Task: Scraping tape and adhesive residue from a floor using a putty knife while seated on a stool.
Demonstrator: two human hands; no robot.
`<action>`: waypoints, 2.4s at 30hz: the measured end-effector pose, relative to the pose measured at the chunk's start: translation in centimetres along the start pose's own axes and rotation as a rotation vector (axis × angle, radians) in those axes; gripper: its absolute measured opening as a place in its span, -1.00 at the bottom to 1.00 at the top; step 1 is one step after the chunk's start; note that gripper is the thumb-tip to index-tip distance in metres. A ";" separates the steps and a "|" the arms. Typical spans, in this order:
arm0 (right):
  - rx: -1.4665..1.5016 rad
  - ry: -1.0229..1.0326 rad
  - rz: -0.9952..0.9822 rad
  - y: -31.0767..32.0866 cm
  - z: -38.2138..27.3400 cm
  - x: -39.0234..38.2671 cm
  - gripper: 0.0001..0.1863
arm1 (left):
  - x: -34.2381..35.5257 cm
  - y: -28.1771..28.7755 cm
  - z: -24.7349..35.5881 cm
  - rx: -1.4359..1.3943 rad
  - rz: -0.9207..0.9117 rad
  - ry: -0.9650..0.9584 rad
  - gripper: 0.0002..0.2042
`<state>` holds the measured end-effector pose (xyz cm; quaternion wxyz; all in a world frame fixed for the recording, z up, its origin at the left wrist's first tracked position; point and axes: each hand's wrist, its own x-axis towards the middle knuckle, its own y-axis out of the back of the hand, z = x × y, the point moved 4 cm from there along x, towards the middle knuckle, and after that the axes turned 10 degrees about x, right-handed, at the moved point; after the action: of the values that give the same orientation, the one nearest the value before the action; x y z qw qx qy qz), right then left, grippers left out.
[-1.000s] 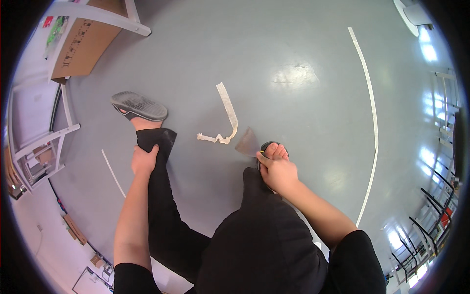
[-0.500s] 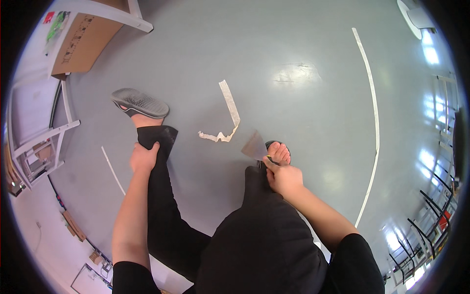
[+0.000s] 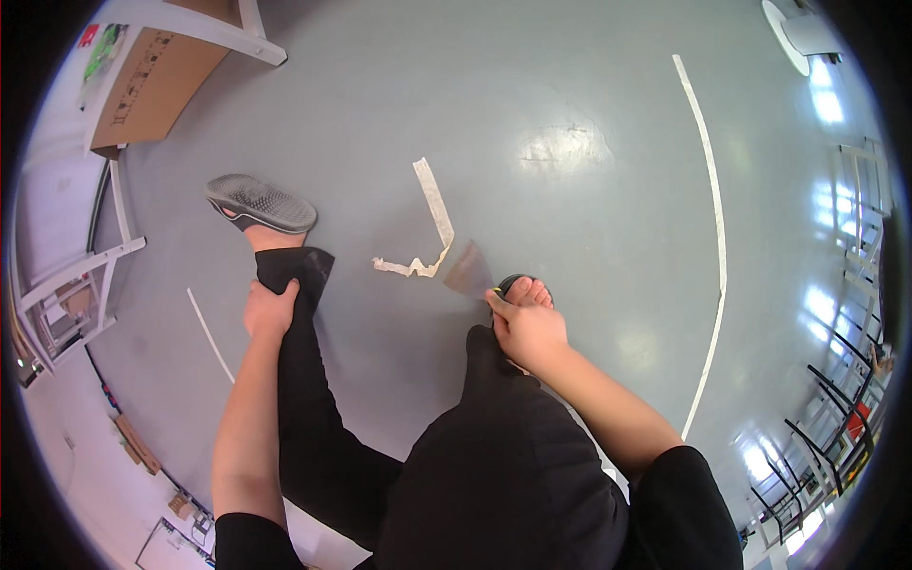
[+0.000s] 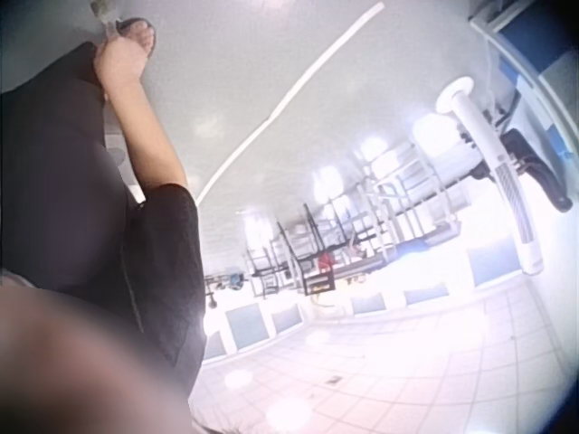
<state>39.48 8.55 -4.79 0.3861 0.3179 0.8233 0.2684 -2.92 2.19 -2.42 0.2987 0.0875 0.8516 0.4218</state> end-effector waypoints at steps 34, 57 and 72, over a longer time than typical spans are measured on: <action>-0.015 0.046 -0.163 -0.1 -1.3 -0.3 -0.25 | -0.6 0.5 0.8 0.029 -0.026 0.002 -0.18; -0.038 -0.060 -0.123 1.1 0.8 -1.3 -0.43 | -0.7 0.7 0.5 0.023 -0.017 0.003 -0.18; -0.008 -0.150 -0.251 1.0 1.1 -1.6 -0.39 | -0.6 0.4 0.4 -0.013 -0.023 0.007 -0.21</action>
<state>41.45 8.25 -4.01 0.4785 0.2301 0.8243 0.1967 -2.24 2.47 -2.08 0.3012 0.0742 0.8508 0.4241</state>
